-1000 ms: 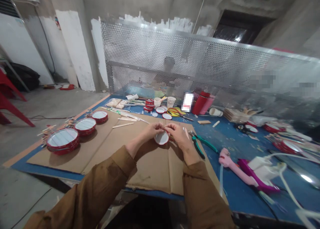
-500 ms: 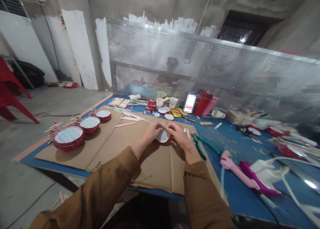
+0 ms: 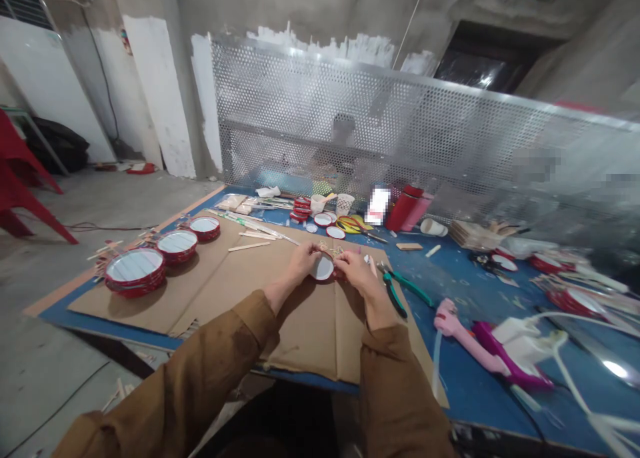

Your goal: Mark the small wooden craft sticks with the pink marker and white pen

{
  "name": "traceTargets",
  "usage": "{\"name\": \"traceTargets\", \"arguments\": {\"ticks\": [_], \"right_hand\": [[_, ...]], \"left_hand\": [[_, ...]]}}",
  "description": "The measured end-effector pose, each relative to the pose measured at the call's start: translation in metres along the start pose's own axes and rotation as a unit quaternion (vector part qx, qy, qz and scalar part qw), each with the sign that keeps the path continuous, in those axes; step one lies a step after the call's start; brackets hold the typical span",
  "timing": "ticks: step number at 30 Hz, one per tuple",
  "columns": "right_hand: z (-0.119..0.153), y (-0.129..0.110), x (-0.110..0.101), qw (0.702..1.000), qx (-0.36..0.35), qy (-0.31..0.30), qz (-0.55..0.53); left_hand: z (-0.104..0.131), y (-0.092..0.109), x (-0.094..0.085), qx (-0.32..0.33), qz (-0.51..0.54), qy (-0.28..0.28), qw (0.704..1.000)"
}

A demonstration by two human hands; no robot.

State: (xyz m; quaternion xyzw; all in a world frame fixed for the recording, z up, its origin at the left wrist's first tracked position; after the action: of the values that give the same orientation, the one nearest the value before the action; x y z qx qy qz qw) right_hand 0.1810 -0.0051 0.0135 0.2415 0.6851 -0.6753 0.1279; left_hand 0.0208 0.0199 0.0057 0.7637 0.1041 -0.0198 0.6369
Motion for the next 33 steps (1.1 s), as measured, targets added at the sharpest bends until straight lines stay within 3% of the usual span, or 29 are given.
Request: {"name": "traceTargets", "arguments": {"ticks": [9,15,23,29,33], "right_hand": [[0.008,-0.009,-0.010,0.997,-0.009,-0.067,0.032],[0.014,-0.018,-0.002,0.991,-0.072,-0.100,-0.056],[0.023,-0.030,0.012,0.992,-0.104,-0.073,-0.019],[0.019,-0.032,0.001,0.987,-0.136,0.034,0.081],[0.016,-0.023,0.003,0.992,-0.086,0.036,0.089]], "left_hand": [[0.004,0.007,-0.002,-0.024,-0.018,-0.004,1.000],[0.001,0.008,-0.008,0.001,0.012,0.020,1.000],[-0.006,0.003,-0.015,-0.002,0.019,0.049,0.999],[-0.001,0.008,-0.006,-0.008,0.031,0.041,0.999],[-0.003,0.006,-0.005,-0.037,0.026,0.042,0.998]]}}
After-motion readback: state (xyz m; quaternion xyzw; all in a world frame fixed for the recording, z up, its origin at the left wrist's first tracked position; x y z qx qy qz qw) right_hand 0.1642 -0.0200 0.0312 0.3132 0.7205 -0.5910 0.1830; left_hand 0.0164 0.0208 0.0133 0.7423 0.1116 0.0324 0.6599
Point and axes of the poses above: each hand's wrist, its own z-axis away from the middle knuckle, its own x-axis out of the palm, y = z × x, the point moved 3 cm from there along -z, towards the middle knuckle, and after that the axes turned 11 degrees about y, right-handed, at the moved point
